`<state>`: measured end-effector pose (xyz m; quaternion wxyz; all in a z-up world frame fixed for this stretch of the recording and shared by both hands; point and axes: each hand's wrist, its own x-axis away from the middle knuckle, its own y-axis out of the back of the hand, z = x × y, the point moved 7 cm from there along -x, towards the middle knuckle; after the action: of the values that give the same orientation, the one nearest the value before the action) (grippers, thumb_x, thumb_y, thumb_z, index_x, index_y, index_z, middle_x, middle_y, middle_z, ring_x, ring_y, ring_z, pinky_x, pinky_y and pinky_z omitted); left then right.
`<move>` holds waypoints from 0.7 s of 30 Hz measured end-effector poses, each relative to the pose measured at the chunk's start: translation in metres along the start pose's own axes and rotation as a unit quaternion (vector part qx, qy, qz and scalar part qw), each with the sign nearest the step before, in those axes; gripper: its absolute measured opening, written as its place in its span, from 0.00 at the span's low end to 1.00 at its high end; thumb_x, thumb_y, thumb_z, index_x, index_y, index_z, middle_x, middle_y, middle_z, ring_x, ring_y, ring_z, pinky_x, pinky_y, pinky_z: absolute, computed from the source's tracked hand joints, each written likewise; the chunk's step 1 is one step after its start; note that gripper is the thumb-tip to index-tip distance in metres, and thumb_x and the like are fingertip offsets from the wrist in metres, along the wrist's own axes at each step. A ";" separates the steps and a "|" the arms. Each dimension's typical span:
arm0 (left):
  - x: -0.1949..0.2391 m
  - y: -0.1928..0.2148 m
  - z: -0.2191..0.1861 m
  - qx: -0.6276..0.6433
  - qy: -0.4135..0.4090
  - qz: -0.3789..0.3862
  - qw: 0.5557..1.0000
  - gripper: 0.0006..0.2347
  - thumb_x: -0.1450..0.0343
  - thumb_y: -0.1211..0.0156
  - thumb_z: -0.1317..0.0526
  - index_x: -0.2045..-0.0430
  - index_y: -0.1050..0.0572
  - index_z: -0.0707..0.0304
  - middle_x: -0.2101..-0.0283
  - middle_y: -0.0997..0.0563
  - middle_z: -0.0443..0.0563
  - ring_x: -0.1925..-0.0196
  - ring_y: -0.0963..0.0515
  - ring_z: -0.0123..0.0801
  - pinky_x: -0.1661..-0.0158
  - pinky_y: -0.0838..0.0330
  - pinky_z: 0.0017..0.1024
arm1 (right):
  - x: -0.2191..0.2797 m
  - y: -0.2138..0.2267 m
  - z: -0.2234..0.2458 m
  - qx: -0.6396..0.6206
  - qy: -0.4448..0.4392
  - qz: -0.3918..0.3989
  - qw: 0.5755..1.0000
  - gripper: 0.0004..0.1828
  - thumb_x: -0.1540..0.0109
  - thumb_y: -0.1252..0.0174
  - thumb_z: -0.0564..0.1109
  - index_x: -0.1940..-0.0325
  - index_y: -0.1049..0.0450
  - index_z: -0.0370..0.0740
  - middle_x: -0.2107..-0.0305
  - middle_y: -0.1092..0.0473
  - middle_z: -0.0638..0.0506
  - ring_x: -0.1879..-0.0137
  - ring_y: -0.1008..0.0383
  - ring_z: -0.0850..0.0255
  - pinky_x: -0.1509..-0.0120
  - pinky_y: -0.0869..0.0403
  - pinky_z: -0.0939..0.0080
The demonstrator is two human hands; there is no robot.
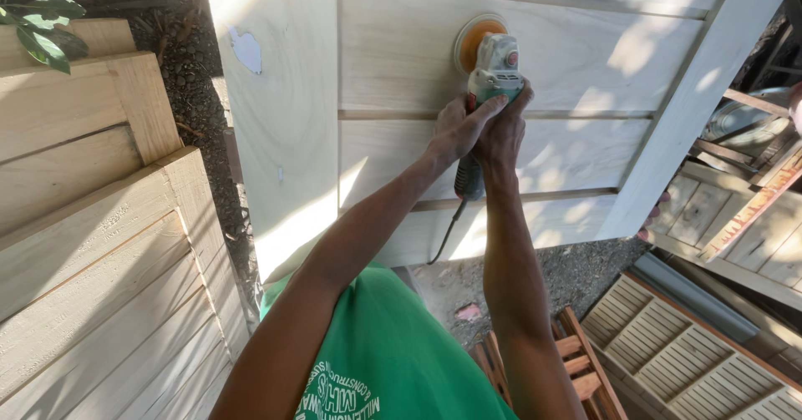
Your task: The person uses an orbital sander to smooth the surface of a large wooden door. They move the sander across the panels and frame, then flip the door to sand the other side.
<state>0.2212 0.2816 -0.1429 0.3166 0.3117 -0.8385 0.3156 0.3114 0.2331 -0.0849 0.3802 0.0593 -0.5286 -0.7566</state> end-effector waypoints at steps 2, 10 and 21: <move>0.004 0.019 -0.007 -0.011 0.013 0.012 1.000 0.33 0.35 0.40 0.35 0.53 0.23 0.71 0.58 0.17 0.62 0.57 0.15 0.42 0.54 0.21 0.35 | 0.002 -0.009 0.017 -0.007 0.001 -0.009 1.000 0.49 0.37 0.32 0.58 0.29 0.60 0.40 0.62 0.24 0.26 0.59 0.22 0.26 0.59 0.26 0.30; 0.026 0.128 -0.021 0.127 -0.048 -0.044 0.990 0.29 0.34 0.36 0.40 0.55 0.22 0.73 0.57 0.17 0.59 0.55 0.17 0.34 0.53 0.23 0.31 | 0.004 -0.076 0.119 -0.055 0.049 0.042 0.996 0.49 0.36 0.36 0.56 0.29 0.63 0.37 0.66 0.23 0.30 0.64 0.19 0.32 0.61 0.22 0.34; 0.014 0.168 -0.032 0.113 -0.022 -0.056 0.992 0.31 0.35 0.37 0.38 0.56 0.23 0.73 0.61 0.18 0.58 0.59 0.16 0.34 0.59 0.19 0.30 | -0.011 -0.095 0.159 -0.063 0.069 0.021 0.995 0.49 0.36 0.36 0.56 0.28 0.62 0.36 0.65 0.22 0.31 0.64 0.18 0.34 0.62 0.21 0.37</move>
<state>0.1025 0.4021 -0.1692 0.2782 0.3990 -0.7855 0.3827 0.1916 0.3744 -0.0997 0.4346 0.0763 -0.4534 -0.7744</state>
